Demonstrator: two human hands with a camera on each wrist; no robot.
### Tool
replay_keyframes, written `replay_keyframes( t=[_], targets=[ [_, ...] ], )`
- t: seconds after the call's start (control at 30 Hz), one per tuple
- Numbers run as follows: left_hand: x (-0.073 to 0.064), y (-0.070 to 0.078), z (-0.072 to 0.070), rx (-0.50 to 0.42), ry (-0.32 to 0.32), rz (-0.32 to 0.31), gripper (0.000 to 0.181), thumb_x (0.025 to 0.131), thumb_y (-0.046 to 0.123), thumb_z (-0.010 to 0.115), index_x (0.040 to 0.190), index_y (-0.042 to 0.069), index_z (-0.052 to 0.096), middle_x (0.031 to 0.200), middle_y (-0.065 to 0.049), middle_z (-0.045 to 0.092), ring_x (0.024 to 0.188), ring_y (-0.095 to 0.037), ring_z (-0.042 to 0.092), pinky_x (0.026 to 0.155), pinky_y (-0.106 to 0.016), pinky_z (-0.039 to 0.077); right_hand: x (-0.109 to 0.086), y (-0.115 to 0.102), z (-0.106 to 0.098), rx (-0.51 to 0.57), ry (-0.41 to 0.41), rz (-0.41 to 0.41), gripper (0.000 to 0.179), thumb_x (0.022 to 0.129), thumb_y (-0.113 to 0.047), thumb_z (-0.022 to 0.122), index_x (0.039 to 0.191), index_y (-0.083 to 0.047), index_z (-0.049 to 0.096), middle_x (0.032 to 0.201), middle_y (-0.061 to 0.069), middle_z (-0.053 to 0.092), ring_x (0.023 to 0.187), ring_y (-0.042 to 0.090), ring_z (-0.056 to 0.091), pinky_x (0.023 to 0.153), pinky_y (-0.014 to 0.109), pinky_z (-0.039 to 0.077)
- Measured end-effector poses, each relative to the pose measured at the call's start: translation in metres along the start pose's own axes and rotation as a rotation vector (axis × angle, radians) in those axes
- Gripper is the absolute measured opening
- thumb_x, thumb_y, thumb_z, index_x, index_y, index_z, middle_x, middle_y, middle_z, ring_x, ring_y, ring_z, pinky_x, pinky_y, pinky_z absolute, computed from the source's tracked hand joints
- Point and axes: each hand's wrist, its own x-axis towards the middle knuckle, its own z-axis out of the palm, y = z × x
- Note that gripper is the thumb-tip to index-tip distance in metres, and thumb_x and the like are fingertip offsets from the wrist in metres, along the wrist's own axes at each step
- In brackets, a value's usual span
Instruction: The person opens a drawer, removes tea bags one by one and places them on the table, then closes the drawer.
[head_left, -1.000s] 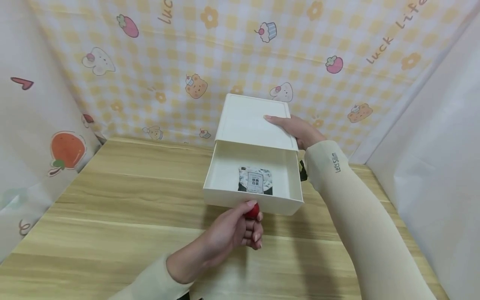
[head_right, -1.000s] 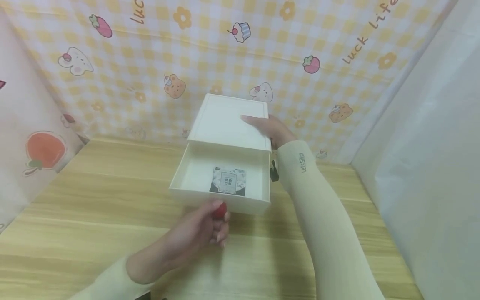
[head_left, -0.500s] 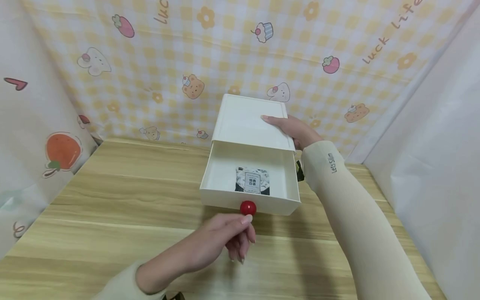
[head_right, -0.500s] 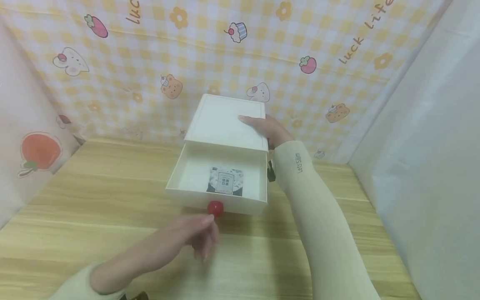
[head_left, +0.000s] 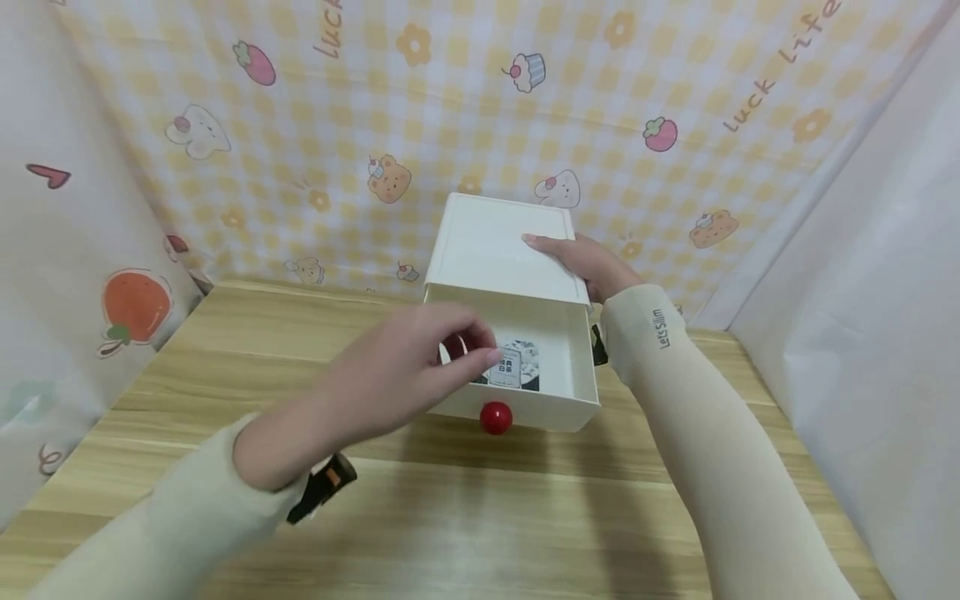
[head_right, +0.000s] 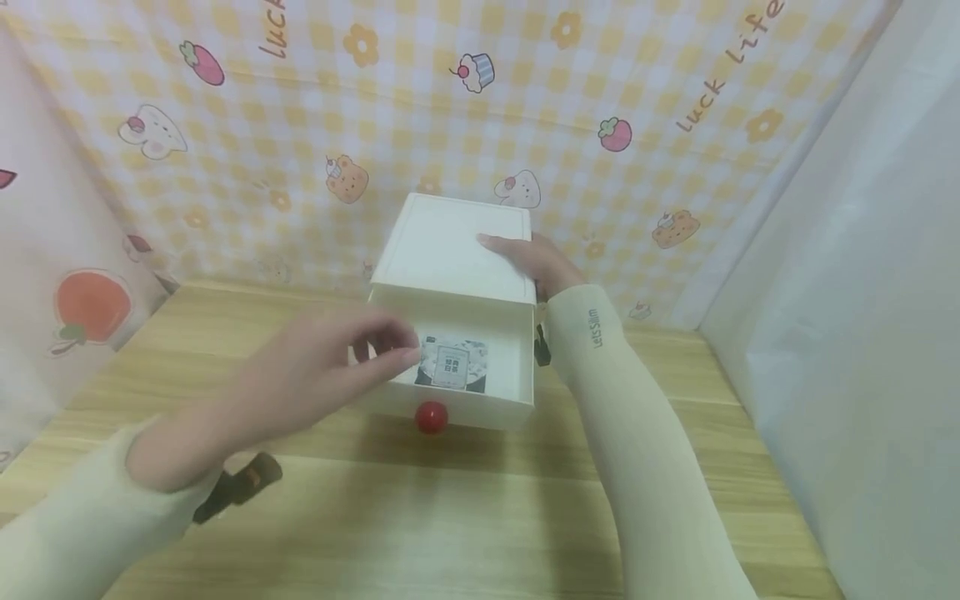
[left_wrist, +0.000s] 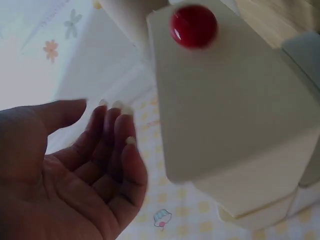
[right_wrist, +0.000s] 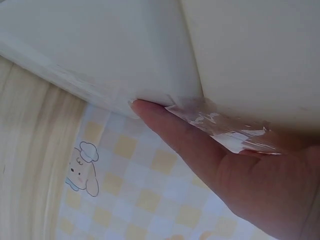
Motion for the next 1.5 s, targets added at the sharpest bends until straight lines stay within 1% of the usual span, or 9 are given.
replay_keyframes(
  t=[0.23, 0.33, 0.5, 0.63, 0.7, 0.83, 1.07, 1.33, 1.5],
  targets=[
    [0.039, -0.008, -0.009, 0.262, -0.272, -0.114, 0.030, 0.098, 0.032, 0.067, 0.117, 0.010, 0.072, 0.115, -0.002, 0.072, 0.106, -0.019, 0.067, 0.094, -0.039, 0.055, 0.000, 0.000, 0.001, -0.008, -0.007, -0.009, 0.063, 0.098, -0.051, 0.059, 0.147, -0.016, 0.037, 0.099, 0.005, 0.068, 0.076, 0.018, 0.074, 0.073, 0.041, 0.063],
    [0.050, -0.010, -0.009, 0.356, -0.376, -0.138, 0.038, 0.098, 0.036, 0.066, 0.124, 0.010, 0.070, 0.127, -0.005, 0.070, 0.113, -0.020, 0.067, 0.098, -0.042, 0.055, -0.002, 0.000, 0.002, -0.012, 0.002, 0.007, 0.064, 0.098, -0.053, 0.059, 0.146, -0.017, 0.038, 0.099, 0.005, 0.069, 0.076, 0.019, 0.074, 0.073, 0.042, 0.063],
    [0.066, -0.016, -0.001, 0.434, -0.467, -0.133, 0.040, 0.097, 0.035, 0.067, 0.128, 0.009, 0.068, 0.128, -0.006, 0.070, 0.108, -0.019, 0.067, 0.098, -0.042, 0.055, -0.004, 0.000, 0.001, -0.017, 0.003, 0.008, 0.063, 0.098, -0.053, 0.059, 0.144, -0.015, 0.039, 0.095, 0.004, 0.069, 0.074, 0.017, 0.074, 0.070, 0.040, 0.063],
    [0.076, -0.021, 0.004, 0.426, -0.518, -0.111, 0.040, 0.097, 0.032, 0.067, 0.129, 0.009, 0.067, 0.128, -0.006, 0.070, 0.112, -0.020, 0.066, 0.101, -0.042, 0.054, -0.006, -0.001, 0.000, -0.010, 0.004, 0.015, 0.064, 0.097, -0.053, 0.060, 0.144, -0.014, 0.039, 0.094, 0.003, 0.069, 0.074, 0.017, 0.073, 0.070, 0.038, 0.063],
    [0.079, -0.023, 0.006, 0.413, -0.537, -0.105, 0.040, 0.097, 0.032, 0.067, 0.130, 0.009, 0.066, 0.127, -0.007, 0.070, 0.112, -0.020, 0.066, 0.101, -0.042, 0.054, -0.006, -0.002, -0.001, -0.015, 0.006, 0.016, 0.066, 0.097, -0.053, 0.060, 0.145, -0.015, 0.038, 0.095, 0.003, 0.069, 0.075, 0.017, 0.073, 0.070, 0.038, 0.063],
    [0.085, -0.027, 0.014, 0.403, -0.567, -0.125, 0.043, 0.096, 0.032, 0.068, 0.132, 0.009, 0.064, 0.120, -0.005, 0.071, 0.100, -0.017, 0.065, 0.094, -0.038, 0.056, -0.005, -0.001, -0.001, -0.019, 0.014, 0.019, 0.065, 0.096, -0.054, 0.061, 0.144, -0.015, 0.040, 0.096, 0.004, 0.069, 0.075, 0.017, 0.073, 0.071, 0.039, 0.063],
    [0.085, -0.030, 0.026, 0.393, -0.563, -0.125, 0.043, 0.094, 0.031, 0.072, 0.129, 0.008, 0.065, 0.110, -0.004, 0.071, 0.085, -0.016, 0.062, 0.086, -0.031, 0.054, -0.002, 0.000, 0.001, -0.021, 0.036, 0.028, 0.063, 0.096, -0.055, 0.061, 0.143, -0.017, 0.042, 0.102, 0.005, 0.068, 0.079, 0.017, 0.073, 0.074, 0.040, 0.063],
    [0.084, -0.030, 0.034, 0.444, -0.534, -0.055, 0.033, 0.093, 0.040, 0.071, 0.102, 0.008, 0.072, 0.092, -0.002, 0.067, 0.080, -0.017, 0.056, 0.076, -0.031, 0.049, -0.002, 0.000, 0.000, -0.036, 0.031, 0.027, 0.067, 0.095, -0.056, 0.061, 0.144, -0.016, 0.040, 0.100, 0.004, 0.068, 0.077, 0.016, 0.073, 0.073, 0.038, 0.063],
    [0.085, -0.030, 0.038, 0.444, -0.511, -0.081, 0.036, 0.095, 0.044, 0.068, 0.096, 0.009, 0.071, 0.095, -0.002, 0.066, 0.083, -0.017, 0.058, 0.080, -0.033, 0.052, -0.004, 0.000, 0.000, -0.030, 0.034, 0.037, 0.065, 0.095, -0.057, 0.061, 0.142, -0.016, 0.041, 0.099, 0.004, 0.068, 0.077, 0.016, 0.073, 0.073, 0.039, 0.063]
  ],
)
